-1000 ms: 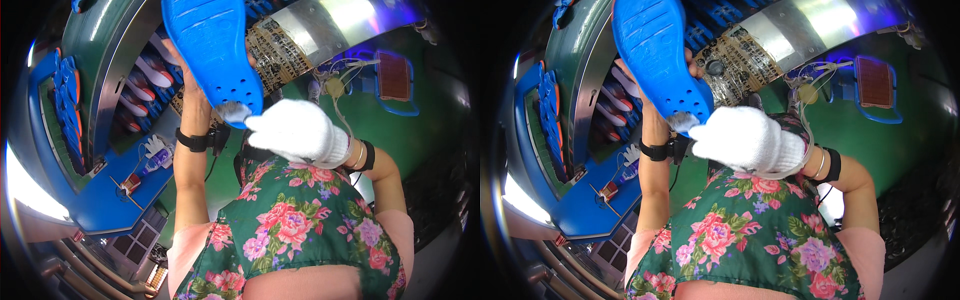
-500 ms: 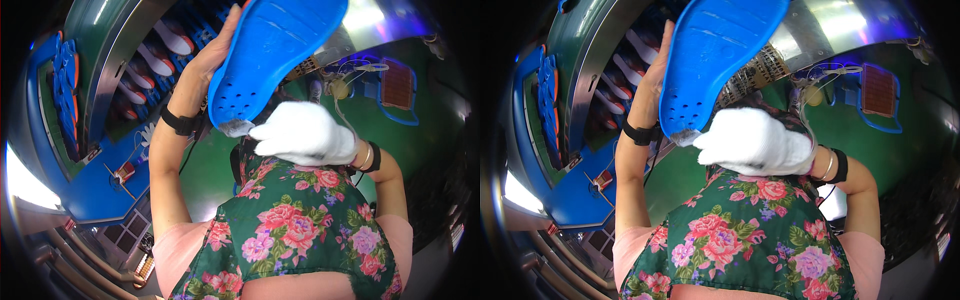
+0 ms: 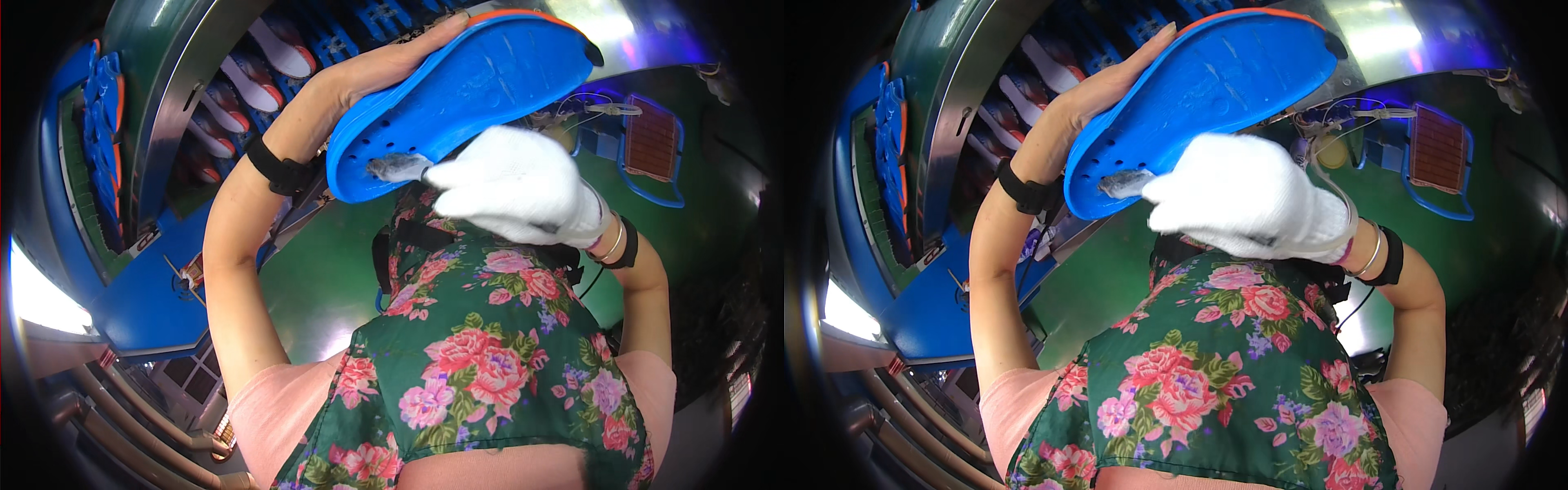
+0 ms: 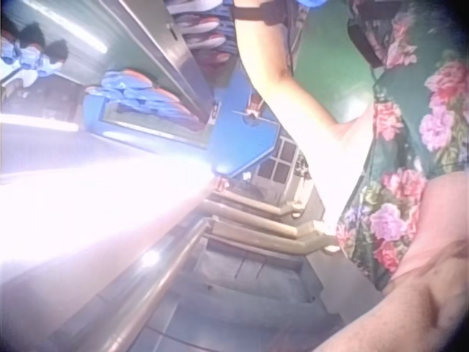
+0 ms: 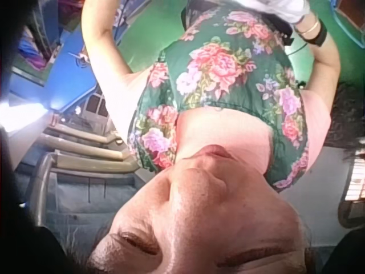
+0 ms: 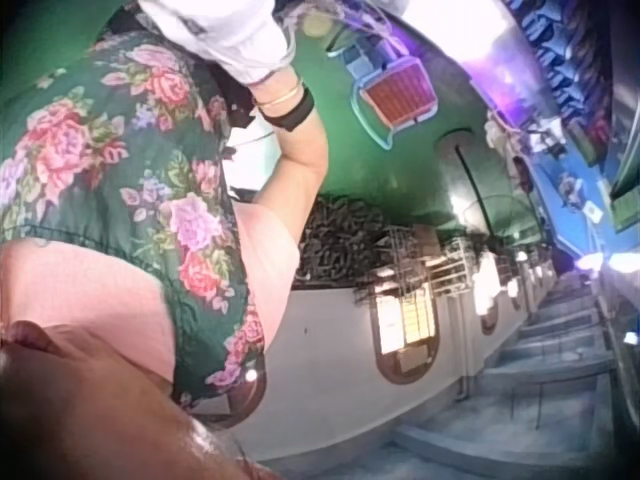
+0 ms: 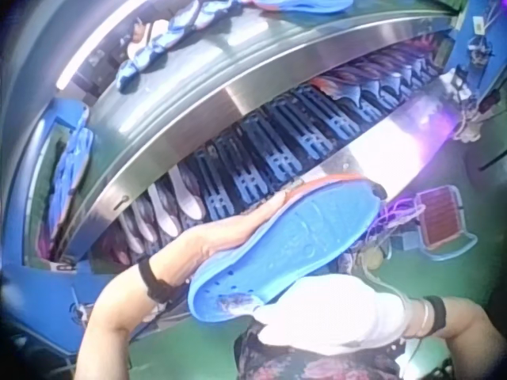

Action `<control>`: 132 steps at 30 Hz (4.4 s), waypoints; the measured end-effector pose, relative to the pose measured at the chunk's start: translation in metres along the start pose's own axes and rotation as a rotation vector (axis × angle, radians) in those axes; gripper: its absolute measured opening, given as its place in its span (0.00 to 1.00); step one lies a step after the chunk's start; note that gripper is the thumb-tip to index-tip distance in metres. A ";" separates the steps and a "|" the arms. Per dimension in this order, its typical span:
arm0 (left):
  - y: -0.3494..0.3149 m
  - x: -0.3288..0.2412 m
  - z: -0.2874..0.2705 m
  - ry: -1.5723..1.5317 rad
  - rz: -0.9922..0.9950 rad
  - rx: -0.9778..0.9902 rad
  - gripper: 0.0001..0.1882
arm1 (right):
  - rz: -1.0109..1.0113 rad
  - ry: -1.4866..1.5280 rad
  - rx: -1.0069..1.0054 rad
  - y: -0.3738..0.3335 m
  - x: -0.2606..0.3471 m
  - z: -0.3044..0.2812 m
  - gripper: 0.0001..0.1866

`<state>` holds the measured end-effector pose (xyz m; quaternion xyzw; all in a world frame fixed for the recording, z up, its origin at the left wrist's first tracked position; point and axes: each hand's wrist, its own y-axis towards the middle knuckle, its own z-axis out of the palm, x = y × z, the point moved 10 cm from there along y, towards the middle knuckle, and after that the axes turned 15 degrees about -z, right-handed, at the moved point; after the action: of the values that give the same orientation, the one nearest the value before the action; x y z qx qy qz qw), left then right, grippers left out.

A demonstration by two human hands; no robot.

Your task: The person picks up blue shoe soles from a conveyor belt, applies liquid to them using a brush, and places them back onto the belt.

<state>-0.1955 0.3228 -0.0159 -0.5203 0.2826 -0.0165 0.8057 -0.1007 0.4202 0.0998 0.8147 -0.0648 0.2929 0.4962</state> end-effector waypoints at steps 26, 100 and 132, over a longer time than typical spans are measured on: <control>0.008 0.022 0.003 -0.482 0.171 0.229 0.45 | 0.571 0.423 -0.327 -0.030 -0.058 -0.032 0.08; 0.020 0.059 0.048 -0.981 0.685 0.673 0.48 | -0.019 -0.516 -0.139 0.066 0.016 -0.099 0.16; 0.007 0.014 0.045 -0.742 0.740 0.352 0.57 | 0.092 -0.259 -0.280 0.032 0.009 -0.069 0.13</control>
<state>-0.1642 0.3583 -0.0147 -0.2145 0.1366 0.4051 0.8782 -0.1344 0.4640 0.1525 0.7647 -0.2055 0.1962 0.5783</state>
